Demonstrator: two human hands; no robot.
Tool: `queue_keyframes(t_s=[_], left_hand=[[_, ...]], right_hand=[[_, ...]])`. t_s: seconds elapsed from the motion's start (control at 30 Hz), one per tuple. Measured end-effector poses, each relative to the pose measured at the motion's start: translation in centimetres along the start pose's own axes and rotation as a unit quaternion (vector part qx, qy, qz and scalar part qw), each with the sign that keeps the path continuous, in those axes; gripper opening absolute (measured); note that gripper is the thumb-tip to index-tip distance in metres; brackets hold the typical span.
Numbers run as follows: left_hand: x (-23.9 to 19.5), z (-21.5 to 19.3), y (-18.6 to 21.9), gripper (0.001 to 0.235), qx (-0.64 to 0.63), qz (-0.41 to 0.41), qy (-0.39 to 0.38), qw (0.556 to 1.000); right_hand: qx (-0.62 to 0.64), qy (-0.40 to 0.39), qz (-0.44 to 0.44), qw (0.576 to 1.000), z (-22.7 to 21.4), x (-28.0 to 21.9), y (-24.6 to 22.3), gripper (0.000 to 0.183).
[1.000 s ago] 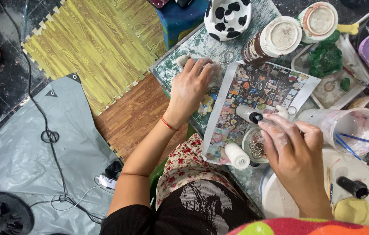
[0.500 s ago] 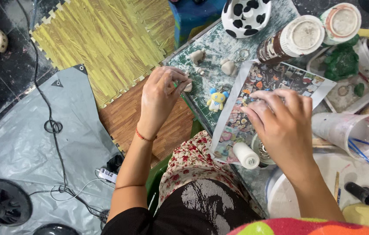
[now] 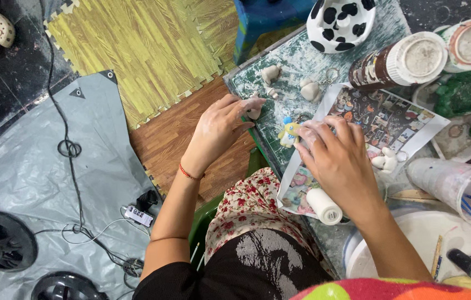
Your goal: The person paints small white clay figurines with a fine brush, using white and black paint from a palette. They handle the figurines one at a time, rotating them to apply paint to different sides, and occasionally dip the brush into water to clean it.
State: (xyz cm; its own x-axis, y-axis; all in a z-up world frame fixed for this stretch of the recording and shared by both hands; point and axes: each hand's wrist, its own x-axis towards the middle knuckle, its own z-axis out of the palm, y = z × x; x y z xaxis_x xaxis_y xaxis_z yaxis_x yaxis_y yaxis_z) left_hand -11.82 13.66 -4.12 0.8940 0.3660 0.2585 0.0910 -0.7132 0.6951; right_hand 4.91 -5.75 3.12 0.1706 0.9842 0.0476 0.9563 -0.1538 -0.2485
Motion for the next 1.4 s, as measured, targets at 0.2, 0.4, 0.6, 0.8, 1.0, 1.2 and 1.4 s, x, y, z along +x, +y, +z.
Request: queue_keyframes(t_s=[0.2,0.4,0.6,0.8,1.0,1.2,1.4], left_hand=[[0.0,0.2,-0.4,0.052,-0.03,-0.012,-0.017,0.999],[0.2,0.5,0.0,0.036,-0.047,-0.007,-0.039,0.998],[0.9,1.6,0.5,0.041,-0.046,-0.001,-0.038,0.998],[1.9,3.4,0.8,0.028,0.079,-0.013,0.128,0.989],[2.6,5.1,1.1,0.032,0.134,-0.071,0.148,0.977],[3.0,5.6,1.2,0.027,0.131,-0.068,0.136,0.98],[3.1,4.8,3.0,0.027,0.022,-0.011,0.13,0.991]], right_hand=[[0.01,-0.001,0.002,1.0,0.4,-0.4,0.3,0.034],[0.02,-0.003,0.009,1.0,0.7,-0.7,0.6,0.033],[0.022,-0.002,0.011,1.0,0.8,-0.6,0.5,0.033],[0.029,0.008,0.013,0.999,0.3,-0.4,0.6,0.032],[0.027,0.016,0.004,0.999,0.0,-0.9,0.8,0.034],[0.014,0.05,0.012,0.999,-1.1,-1.5,1.9,0.037],[0.069,0.073,0.102,0.99,-3.5,-3.5,3.0,0.033]])
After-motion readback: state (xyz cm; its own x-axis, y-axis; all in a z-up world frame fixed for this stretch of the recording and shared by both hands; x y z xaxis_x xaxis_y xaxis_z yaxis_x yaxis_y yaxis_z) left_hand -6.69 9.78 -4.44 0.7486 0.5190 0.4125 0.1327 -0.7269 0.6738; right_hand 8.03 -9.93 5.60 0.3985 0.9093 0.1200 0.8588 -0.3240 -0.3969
